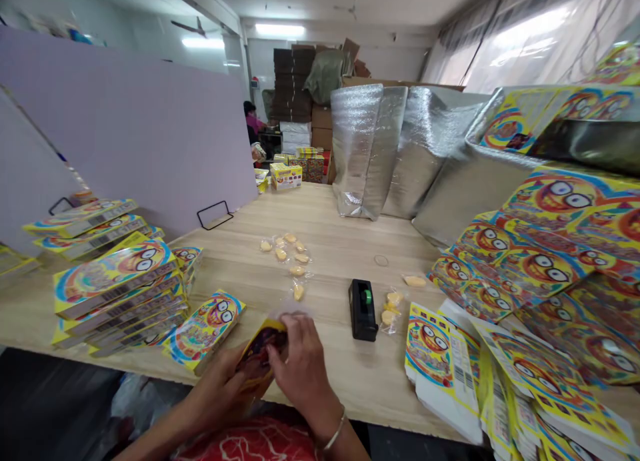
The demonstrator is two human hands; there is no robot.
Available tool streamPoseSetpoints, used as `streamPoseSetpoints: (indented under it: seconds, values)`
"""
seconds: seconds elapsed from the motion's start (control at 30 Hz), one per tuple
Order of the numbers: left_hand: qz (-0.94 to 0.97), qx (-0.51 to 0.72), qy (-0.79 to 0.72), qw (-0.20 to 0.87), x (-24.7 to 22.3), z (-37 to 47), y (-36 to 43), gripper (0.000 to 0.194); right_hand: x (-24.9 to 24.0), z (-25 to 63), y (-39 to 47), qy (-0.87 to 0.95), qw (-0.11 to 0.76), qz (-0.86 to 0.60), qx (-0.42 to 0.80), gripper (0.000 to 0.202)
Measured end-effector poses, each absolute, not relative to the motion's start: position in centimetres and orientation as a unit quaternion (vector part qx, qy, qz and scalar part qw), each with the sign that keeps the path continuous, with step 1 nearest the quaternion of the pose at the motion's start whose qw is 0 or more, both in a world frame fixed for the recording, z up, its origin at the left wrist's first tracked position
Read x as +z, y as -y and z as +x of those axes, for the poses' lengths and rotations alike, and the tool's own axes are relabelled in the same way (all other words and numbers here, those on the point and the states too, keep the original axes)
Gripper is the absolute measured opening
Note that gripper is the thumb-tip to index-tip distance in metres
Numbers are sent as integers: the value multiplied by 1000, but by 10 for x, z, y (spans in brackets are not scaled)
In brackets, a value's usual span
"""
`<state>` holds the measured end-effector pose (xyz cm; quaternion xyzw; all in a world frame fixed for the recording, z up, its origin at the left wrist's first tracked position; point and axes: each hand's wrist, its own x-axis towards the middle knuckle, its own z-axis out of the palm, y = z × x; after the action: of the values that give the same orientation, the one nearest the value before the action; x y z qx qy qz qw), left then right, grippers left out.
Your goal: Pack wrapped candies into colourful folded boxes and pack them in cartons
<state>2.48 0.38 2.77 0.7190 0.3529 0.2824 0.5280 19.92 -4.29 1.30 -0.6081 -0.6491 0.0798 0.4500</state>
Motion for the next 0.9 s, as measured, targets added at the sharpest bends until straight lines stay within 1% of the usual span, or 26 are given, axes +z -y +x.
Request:
streamPoseSetpoints:
  seconds: [0.07,0.1,0.17,0.2,0.27,0.3,0.33,0.37,0.43,0.5,0.57,0.63,0.67,0.7,0.77,0.8,0.9]
  values:
    - [720,242,-333,558,30,21,1,31,21,199,44,661,429,-600,141,23]
    - [725,222,-318,570,31,19,2,33,24,198,45,672,421,-585,173,19]
    - [717,195,-282,606,33,13,0,39,28,195,48,692,420,-539,234,22]
    - [707,181,-256,634,34,10,-4,49,30,194,49,694,429,-515,264,26]
    - [670,153,-207,696,34,6,-13,76,35,193,49,685,452,-472,322,34]
    - [647,134,-193,726,34,5,-18,86,37,193,47,680,459,-455,347,36]
    - [621,116,-190,752,34,5,-23,92,39,194,45,675,464,-441,366,37]
    - [595,103,-198,772,34,5,-28,93,40,196,41,671,469,-433,378,37]
    - [546,100,-220,802,35,8,-37,87,42,201,31,670,474,-424,384,37]
    - [503,121,-233,823,37,10,-45,75,42,203,19,670,485,-432,360,33]
    - [465,171,-263,827,36,10,-51,62,39,202,7,627,535,-480,300,30]
    - [427,226,-305,821,30,8,-51,52,32,196,-1,539,599,-524,274,42]
    - [407,251,-321,817,26,6,-49,49,27,191,-3,499,621,-528,294,47]
    - [391,269,-334,814,22,4,-46,48,22,185,-4,470,631,-522,328,47]
    - [371,287,-364,804,13,-1,-35,55,10,172,-1,440,634,-490,407,40]
    - [367,300,-384,792,10,-3,-30,63,5,166,2,430,636,-475,430,39]
    - [391,369,-429,727,11,-11,-19,100,-3,154,11,416,650,-452,448,45]
